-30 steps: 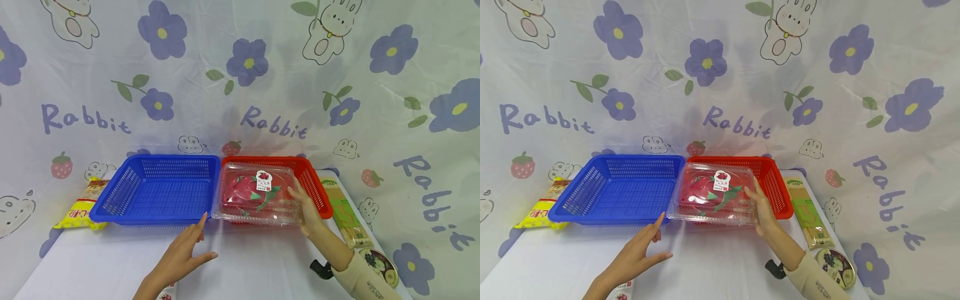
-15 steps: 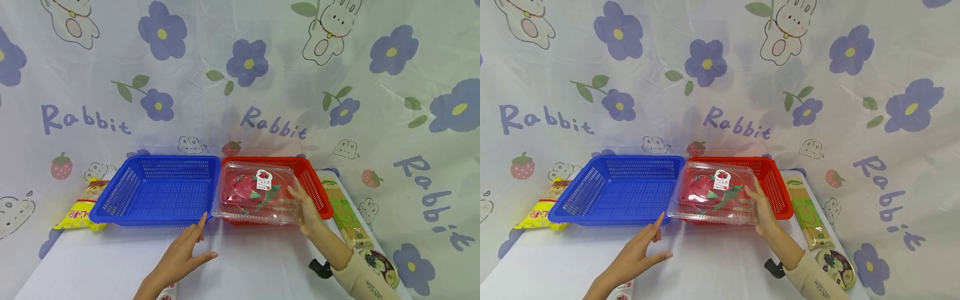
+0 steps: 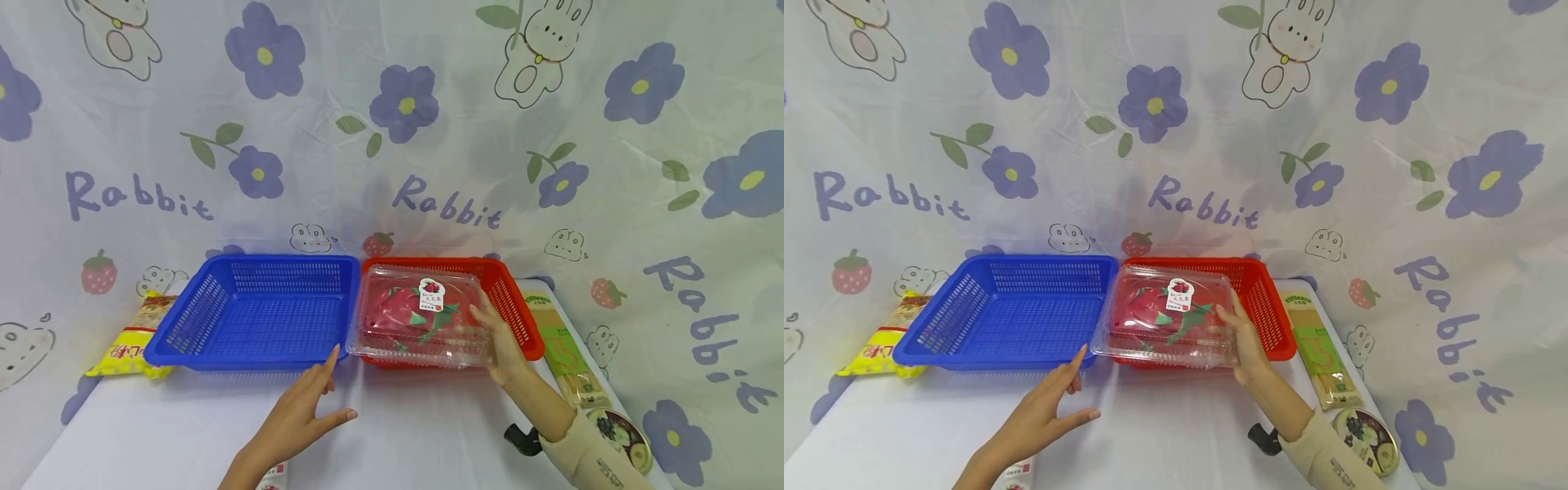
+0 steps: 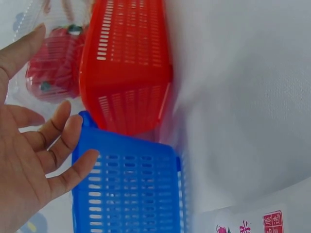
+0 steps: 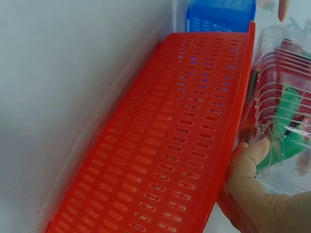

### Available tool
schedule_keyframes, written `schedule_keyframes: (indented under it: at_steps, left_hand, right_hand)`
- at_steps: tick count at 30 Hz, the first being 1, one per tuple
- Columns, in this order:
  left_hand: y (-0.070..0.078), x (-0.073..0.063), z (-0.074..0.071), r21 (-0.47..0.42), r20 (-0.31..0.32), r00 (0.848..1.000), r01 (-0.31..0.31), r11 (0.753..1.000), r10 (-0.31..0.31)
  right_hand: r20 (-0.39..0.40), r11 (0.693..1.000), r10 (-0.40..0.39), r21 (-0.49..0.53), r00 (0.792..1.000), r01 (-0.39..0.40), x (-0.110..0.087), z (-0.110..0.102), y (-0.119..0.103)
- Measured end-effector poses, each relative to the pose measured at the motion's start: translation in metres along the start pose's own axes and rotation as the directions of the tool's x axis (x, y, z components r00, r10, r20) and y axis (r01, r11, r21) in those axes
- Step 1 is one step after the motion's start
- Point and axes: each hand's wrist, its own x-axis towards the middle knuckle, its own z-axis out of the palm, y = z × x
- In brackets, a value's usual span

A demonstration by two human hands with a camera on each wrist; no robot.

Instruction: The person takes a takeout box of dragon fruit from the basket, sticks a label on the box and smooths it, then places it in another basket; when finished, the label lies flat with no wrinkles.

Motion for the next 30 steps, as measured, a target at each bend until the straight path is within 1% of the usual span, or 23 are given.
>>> schedule_keyframes:
  at_steps: [6, 14, 22, 25, 30]
  left_hand:
    - [0.0, 0.002, 0.003, 0.004, -0.01, 1.0, -0.028, 1.0, 0.028]
    - [0.0, 0.002, 0.004, 0.011, -0.009, 1.0, -0.028, 1.0, 0.028]
    - [0.005, 0.005, 0.003, 0.026, -0.012, 0.998, -0.055, 0.998, 0.055]
    - [0.009, 0.008, 0.002, 0.027, 0.004, 0.999, -0.043, 0.999, 0.043]
    - [0.013, 0.011, 0.001, 0.017, 0.024, 1.0, -0.017, 1.0, 0.017]
  right_hand:
    - [-0.003, 1.0, -0.003, -0.026, 1.0, 0.003, -0.002, -0.001, -0.001]
    - [0.02, 1.0, 0.004, 0.003, 1.0, -0.004, 0.0, 0.0, -0.001]
    - [-0.006, 1.0, 0.007, -0.003, 1.0, -0.007, 0.001, -0.001, 0.001]
    - [0.003, 1.0, -0.005, -0.005, 1.0, 0.005, 0.001, -0.001, 0.001]
    - [0.028, 1.0, -0.011, 0.024, 1.0, 0.01, 0.001, -0.002, 0.001]
